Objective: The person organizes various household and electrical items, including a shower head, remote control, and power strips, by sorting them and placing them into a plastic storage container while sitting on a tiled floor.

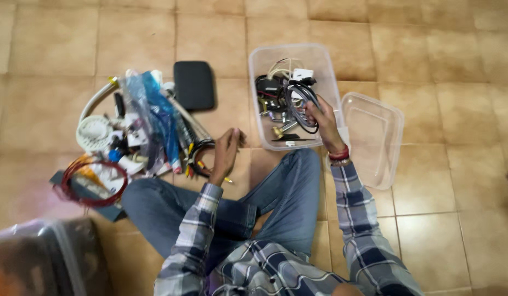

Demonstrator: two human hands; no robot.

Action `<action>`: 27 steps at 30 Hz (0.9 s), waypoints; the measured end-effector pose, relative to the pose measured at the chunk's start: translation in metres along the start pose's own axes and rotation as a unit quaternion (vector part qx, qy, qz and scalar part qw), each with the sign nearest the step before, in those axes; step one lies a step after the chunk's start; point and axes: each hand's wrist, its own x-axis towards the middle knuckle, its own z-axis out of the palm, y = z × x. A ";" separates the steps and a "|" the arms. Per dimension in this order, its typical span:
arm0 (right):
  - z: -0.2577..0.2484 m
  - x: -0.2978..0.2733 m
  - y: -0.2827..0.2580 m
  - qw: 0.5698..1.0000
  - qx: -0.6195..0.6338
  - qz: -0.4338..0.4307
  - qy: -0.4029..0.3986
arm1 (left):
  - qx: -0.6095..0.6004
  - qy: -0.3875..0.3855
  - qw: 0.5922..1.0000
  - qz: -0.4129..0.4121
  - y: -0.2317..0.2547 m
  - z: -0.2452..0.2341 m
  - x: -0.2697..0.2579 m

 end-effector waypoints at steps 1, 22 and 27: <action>0.015 -0.007 -0.007 1.000 -0.030 0.002 0.003 | -0.053 0.010 0.998 -0.023 -0.004 -0.006 0.004; 0.166 -0.035 0.103 0.946 -0.294 -0.084 -0.111 | -0.080 0.131 0.988 -0.028 -0.096 -0.087 -0.023; 0.045 0.051 0.115 0.921 -0.381 -0.081 0.019 | -0.076 0.078 0.993 -0.043 -0.088 -0.061 -0.029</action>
